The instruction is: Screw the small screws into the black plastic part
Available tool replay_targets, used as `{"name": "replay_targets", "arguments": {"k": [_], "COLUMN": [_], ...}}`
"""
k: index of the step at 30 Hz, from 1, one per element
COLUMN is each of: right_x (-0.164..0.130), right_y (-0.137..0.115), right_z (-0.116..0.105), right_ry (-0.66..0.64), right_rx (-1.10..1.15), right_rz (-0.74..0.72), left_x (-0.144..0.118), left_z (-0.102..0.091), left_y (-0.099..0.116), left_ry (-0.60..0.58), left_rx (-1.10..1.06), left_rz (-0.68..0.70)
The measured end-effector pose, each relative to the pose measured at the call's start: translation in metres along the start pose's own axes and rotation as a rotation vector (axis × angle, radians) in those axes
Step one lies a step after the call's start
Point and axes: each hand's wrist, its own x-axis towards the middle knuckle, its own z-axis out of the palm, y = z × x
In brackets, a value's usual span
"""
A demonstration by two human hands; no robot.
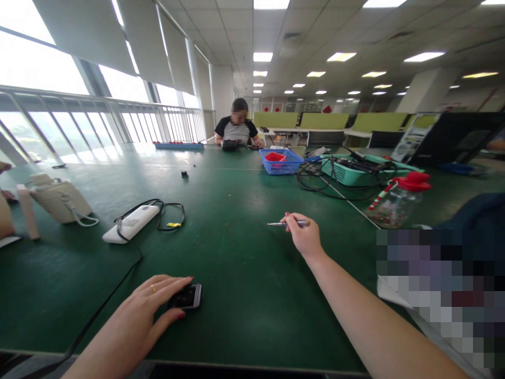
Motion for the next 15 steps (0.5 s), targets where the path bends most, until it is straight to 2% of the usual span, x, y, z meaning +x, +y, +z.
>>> {"name": "replay_targets", "arguments": {"k": [6, 15], "right_x": [-0.0001, -0.0004], "right_y": [0.0012, -0.0002], "right_z": [0.0003, -0.0002], "right_ry": [-0.002, -0.013], "right_rx": [0.004, 0.002], "right_rz": [-0.001, 0.005], "left_x": [-0.0009, 0.0024], "left_z": [0.0015, -0.0003], "left_y": [-0.0037, -0.0052], "left_ry": [-0.02, -0.058], "left_rx": [-0.012, -0.004], "left_rz": [-0.023, 0.031]}}
